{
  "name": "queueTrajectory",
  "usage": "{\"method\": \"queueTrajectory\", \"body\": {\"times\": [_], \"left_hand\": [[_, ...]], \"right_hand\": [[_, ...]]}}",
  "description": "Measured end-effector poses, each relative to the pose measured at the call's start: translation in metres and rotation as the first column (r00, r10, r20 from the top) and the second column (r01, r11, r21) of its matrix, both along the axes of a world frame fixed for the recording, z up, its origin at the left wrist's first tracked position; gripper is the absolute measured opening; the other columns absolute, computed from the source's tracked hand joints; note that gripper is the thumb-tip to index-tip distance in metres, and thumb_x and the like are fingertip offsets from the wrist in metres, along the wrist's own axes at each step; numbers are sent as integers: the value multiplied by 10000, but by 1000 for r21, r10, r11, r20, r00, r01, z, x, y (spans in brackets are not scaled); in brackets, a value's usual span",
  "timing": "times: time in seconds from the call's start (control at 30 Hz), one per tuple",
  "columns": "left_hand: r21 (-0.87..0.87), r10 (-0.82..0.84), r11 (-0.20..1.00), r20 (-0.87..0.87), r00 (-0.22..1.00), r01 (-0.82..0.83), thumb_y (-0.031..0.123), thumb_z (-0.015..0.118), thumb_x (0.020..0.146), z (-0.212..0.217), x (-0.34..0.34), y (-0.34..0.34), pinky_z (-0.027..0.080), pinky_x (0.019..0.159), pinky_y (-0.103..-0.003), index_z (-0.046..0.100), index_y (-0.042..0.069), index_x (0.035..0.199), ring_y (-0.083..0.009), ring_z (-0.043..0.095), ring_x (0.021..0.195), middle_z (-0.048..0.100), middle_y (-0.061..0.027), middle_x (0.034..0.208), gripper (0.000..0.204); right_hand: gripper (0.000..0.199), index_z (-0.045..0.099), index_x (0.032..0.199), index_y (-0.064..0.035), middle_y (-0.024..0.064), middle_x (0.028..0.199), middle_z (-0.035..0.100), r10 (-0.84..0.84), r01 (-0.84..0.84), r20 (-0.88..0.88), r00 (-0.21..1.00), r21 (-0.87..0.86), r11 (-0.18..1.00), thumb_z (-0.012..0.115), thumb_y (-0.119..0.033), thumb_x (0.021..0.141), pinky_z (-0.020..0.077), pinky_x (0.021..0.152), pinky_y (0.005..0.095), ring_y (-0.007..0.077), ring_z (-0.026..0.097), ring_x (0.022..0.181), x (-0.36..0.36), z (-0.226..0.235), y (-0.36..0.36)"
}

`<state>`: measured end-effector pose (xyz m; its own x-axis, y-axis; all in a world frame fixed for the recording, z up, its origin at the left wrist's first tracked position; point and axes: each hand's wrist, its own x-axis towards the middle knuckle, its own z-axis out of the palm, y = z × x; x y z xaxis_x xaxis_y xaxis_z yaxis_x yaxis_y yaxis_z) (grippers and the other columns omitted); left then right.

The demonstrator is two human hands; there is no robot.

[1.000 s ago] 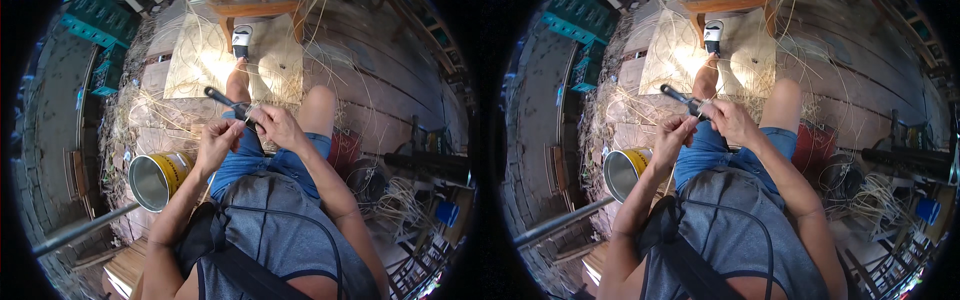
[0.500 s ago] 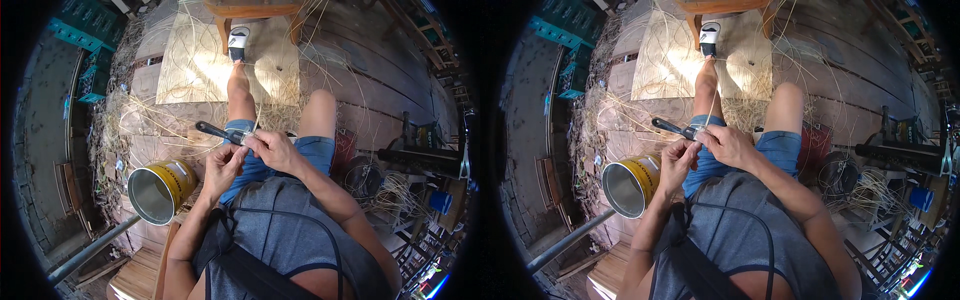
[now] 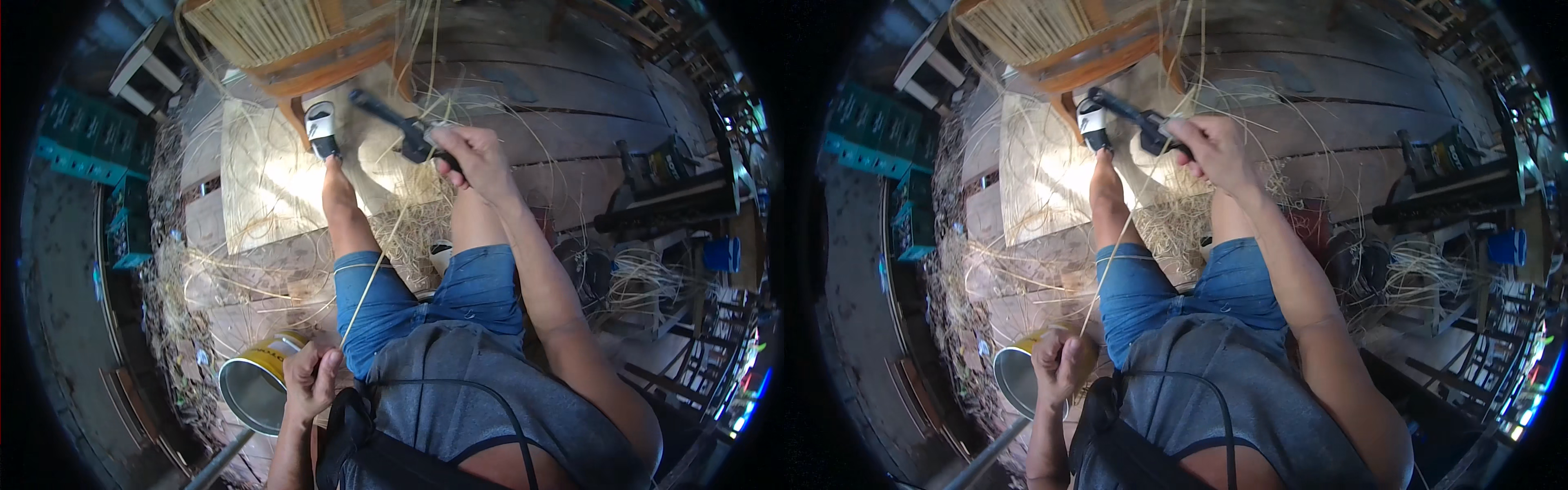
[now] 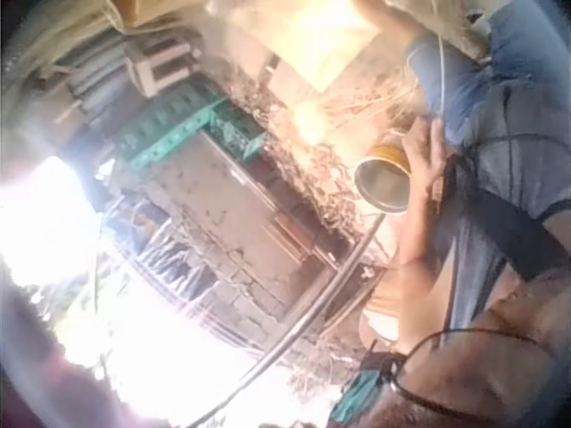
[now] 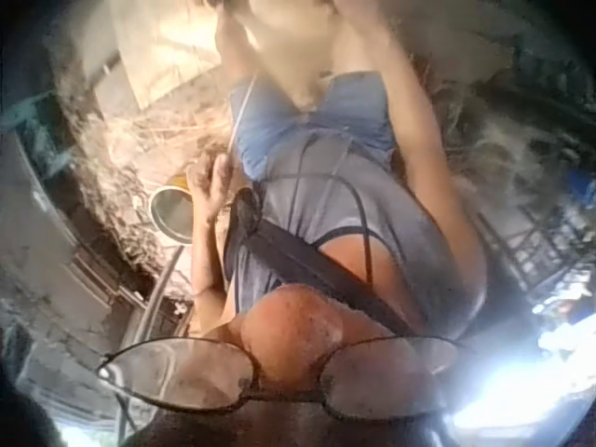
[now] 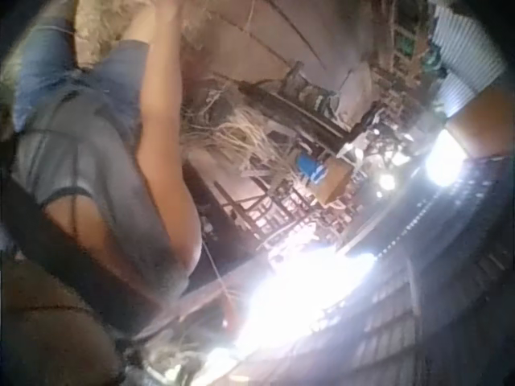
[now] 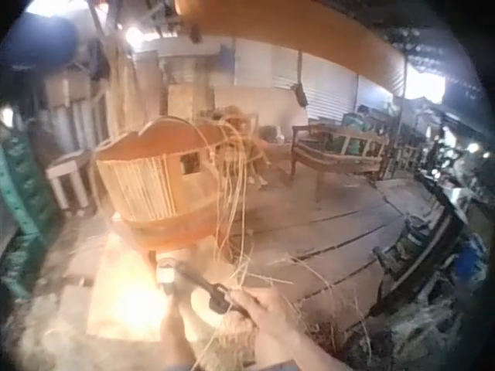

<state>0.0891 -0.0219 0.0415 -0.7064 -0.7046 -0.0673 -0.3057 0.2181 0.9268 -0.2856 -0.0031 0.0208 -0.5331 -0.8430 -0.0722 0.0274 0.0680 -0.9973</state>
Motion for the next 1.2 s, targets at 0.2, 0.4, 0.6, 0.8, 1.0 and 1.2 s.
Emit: {"method": "queueTrajectory", "body": {"times": [0.2,0.4,0.6,0.8,1.0,1.2], "left_hand": [[-240,-237,932,165,957,272,205,630,912,-39,-73,-53,510,720,-288,591,-43,1031,-169,614,794,634,-114,904,278],[208,-191,960,2,982,187,197,569,961,-43,-177,-58,383,524,-211,630,-16,886,-49,466,612,538,6,682,234],[75,-91,991,-187,978,106,166,559,966,-42,-180,-34,335,504,-219,622,-12,812,-39,405,576,493,43,628,243],[17,-46,999,-109,993,48,144,584,937,-8,-151,-19,331,514,-241,585,-3,750,-49,393,580,502,18,650,237],[92,-50,995,7,999,50,109,591,918,16,-91,-15,400,550,-247,622,-21,813,-78,493,609,582,-26,662,170],[199,-134,974,105,985,112,179,637,896,20,-37,-43,446,648,-254,631,-32,863,-137,580,688,642,-78,766,214]], "right_hand": [[325,682,891,3,12,609,593,-64,80,-347,936,33,996,541,-279,968,421,480,220,49,543,537,35,-9,20],[284,665,863,17,57,580,585,-8,56,-378,926,117,992,552,-226,957,438,494,266,78,561,547,63,-28,31],[303,653,831,18,39,561,565,29,1,-285,958,103,995,574,-251,947,384,445,238,60,519,506,43,-36,32],[367,667,802,-13,0,565,573,-44,44,-2,999,-3,999,556,-328,953,380,393,213,33,497,443,8,-35,28],[296,649,838,-27,-2,589,572,-145,152,140,979,-41,988,551,-277,963,332,350,151,5,447,414,-32,-16,35],[298,658,827,-23,-10,588,567,-243,240,-74,967,-50,970,563,-275,955,338,369,173,13,448,427,-53,0,33]]}}
